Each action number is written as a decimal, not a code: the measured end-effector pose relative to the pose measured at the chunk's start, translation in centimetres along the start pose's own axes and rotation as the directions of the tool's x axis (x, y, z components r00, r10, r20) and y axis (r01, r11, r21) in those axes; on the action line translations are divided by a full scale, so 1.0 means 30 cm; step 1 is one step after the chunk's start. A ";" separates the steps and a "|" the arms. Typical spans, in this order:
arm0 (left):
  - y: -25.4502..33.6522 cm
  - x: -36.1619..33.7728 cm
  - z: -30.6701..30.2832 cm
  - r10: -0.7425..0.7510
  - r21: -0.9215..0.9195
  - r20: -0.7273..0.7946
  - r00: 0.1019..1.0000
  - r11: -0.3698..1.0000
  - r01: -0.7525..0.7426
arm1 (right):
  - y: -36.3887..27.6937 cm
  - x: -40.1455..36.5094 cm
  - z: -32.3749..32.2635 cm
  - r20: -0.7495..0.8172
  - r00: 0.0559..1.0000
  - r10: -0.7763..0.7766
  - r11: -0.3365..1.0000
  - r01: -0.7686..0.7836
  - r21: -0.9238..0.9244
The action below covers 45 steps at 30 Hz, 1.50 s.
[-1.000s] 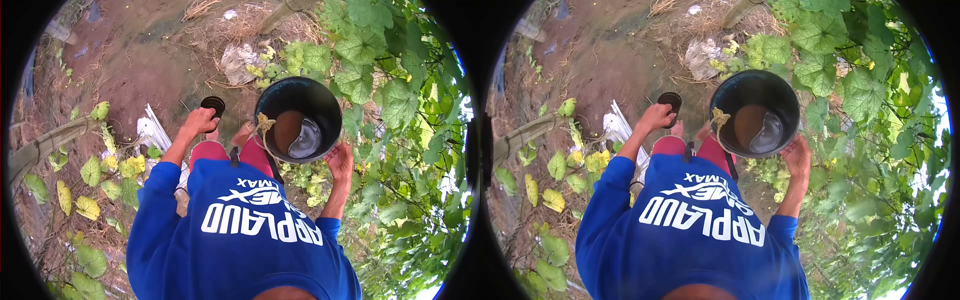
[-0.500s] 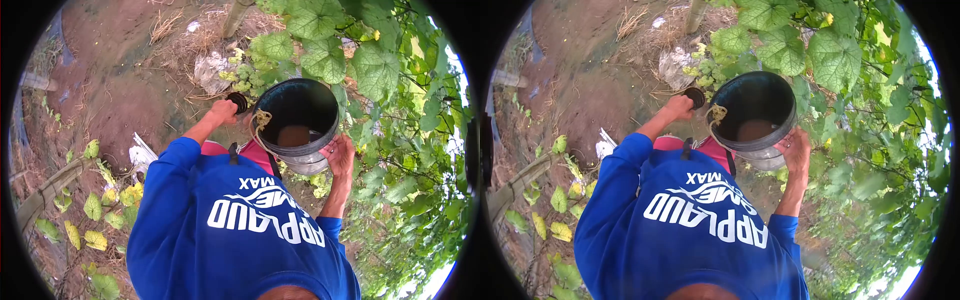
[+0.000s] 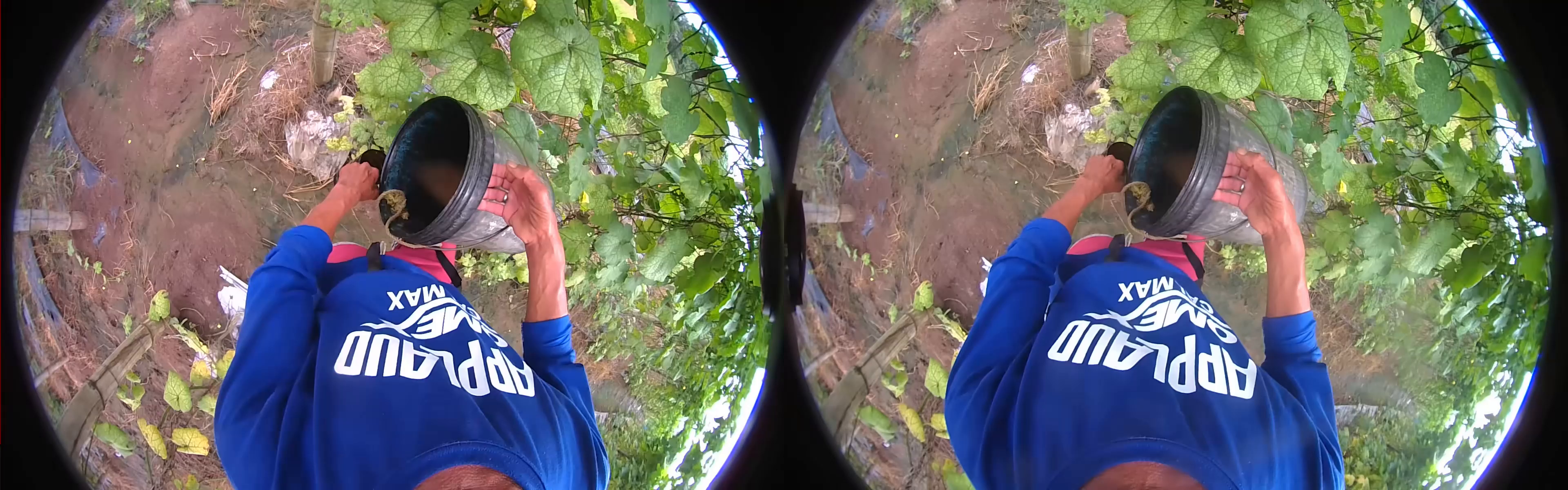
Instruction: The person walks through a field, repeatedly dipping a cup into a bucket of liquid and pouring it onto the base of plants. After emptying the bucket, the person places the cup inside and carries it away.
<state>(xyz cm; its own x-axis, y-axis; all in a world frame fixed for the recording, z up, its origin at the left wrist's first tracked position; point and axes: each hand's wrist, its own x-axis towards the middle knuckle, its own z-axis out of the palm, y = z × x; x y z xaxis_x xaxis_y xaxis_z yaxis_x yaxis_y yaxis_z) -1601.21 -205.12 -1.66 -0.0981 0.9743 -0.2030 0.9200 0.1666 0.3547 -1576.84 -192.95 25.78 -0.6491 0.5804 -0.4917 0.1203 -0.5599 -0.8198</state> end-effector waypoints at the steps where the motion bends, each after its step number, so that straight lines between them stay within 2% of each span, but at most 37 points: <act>1: 0.009 -0.005 -0.002 -0.015 0.000 -0.001 1.000 1.000 0.015 | -0.004 0.007 0.007 0.001 1.000 -0.002 1.000 0.002 0.001; 9: 0.001 -0.020 0.016 -0.061 -0.002 0.004 0.998 0.998 0.061 | -0.003 0.062 0.096 0.083 0.994 0.070 0.997 -0.067 -0.039; 11: -0.016 -0.017 0.047 -0.075 0.046 0.018 0.997 0.996 0.074 | -0.003 0.056 0.133 0.091 0.992 0.089 0.996 -0.086 -0.037; 20: -0.038 0.000 0.085 -0.114 0.017 0.031 0.993 0.993 0.114 | 0.000 0.078 0.158 0.087 0.988 0.129 0.991 -0.127 -0.031; 24: -0.052 -0.008 0.089 -0.104 0.000 0.050 0.993 0.995 0.104 | 0.008 0.093 0.181 0.112 0.985 0.133 0.991 -0.132 -0.015; 26: -0.054 -0.025 0.093 -0.105 -0.045 -0.011 0.994 0.993 0.105 | 0.010 0.100 0.193 0.113 0.983 0.142 0.990 -0.142 -0.012; 30: -0.049 -0.034 0.088 -0.098 -0.061 0.020 0.995 0.993 0.099 | 0.011 0.113 0.207 0.096 0.981 0.168 0.986 -0.165 -0.036; 37: -0.067 -0.033 0.108 -0.059 -0.065 -0.052 0.997 0.996 0.056 | -0.006 0.117 0.244 0.087 0.979 0.184 0.982 -0.179 -0.062; 45: -0.109 -0.016 0.162 -0.011 -0.065 -0.086 0.996 0.998 0.005 | 0.007 0.152 0.248 0.159 0.972 0.172 0.985 -0.166 -0.054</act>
<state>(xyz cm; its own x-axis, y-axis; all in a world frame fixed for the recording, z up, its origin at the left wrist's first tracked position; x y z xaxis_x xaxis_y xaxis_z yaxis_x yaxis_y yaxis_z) -1602.33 -206.85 -7.15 -0.1403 0.9818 -0.1279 0.8930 0.1812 0.4119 -1585.37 -194.80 25.55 -0.7299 0.3734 -0.5726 0.2666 -0.6158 -0.7414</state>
